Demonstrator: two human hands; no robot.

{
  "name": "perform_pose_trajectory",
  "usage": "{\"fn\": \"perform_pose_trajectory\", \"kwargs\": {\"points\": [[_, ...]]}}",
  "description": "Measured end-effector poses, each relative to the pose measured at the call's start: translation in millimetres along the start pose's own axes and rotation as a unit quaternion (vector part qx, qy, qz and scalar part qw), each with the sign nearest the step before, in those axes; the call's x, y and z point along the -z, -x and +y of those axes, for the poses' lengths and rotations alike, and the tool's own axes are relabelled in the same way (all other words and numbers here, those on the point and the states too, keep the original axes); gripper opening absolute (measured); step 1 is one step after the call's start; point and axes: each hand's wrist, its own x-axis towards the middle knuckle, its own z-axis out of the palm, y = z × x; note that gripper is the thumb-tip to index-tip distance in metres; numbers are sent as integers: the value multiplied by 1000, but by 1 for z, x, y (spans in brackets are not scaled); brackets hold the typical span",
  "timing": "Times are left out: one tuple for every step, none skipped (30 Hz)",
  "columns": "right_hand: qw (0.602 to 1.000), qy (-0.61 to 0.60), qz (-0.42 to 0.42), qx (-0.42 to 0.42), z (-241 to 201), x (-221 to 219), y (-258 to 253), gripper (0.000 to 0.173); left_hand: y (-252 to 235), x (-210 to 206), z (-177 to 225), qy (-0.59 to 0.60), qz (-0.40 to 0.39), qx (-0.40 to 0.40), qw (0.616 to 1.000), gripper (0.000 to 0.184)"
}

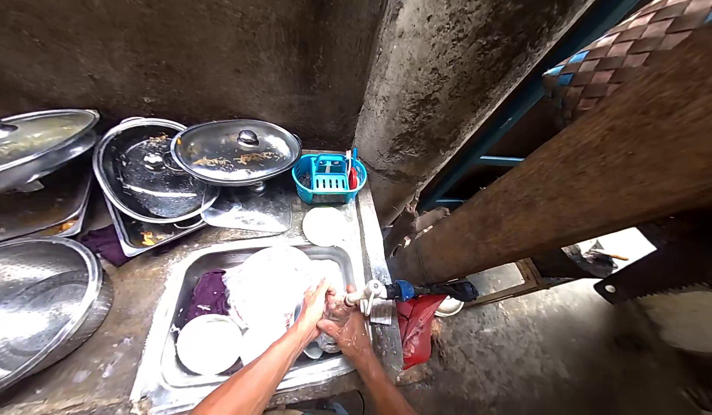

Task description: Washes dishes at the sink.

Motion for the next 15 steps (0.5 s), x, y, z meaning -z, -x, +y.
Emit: {"fn": "perform_pose_trajectory", "kwargs": {"points": [[1000,-15,-20,7,0,0,2,116,-1,0,3,-2,-4,7,1000,40],[999,-31,-38,13,1,0,3,116,-3,1,5,-5,4,4,1000,39],[998,-38,-53,18,0,-1,3,114,-5,1,7,-3,19,-2,1000,37],[997,-33,-63,17,-3,-1,3,112,-7,2,8,-3,28,-3,1000,33],[998,-15,-59,12,-6,0,2,110,-9,2,10,-6,32,4,999,30],[999,16,-39,8,-8,1,-1,109,-11,2,14,-6,33,10,999,30],[999,43,-2,4,-8,2,-5,107,-12,1,18,-3,35,14,999,33],[998,44,41,-5,-5,0,-9,106,-12,1,22,7,39,15,999,39],[996,34,77,-9,0,-3,-12,106,-12,1,26,22,39,13,999,44],[995,37,93,3,2,-7,-11,105,-14,3,29,38,35,1,999,46],[994,52,92,28,2,-11,-8,104,-16,5,31,48,27,-14,998,45],[992,64,88,56,4,-14,-4,101,-19,7,33,50,20,-28,998,41],[990,75,94,76,8,-16,-2,99,-20,10,34,42,11,-35,998,35],[986,86,115,87,13,-17,-2,98,-21,12,35,37,3,-30,999,31],[983,93,132,92,15,-16,-3,97,-20,13,35,36,0,-17,999,31]]}}
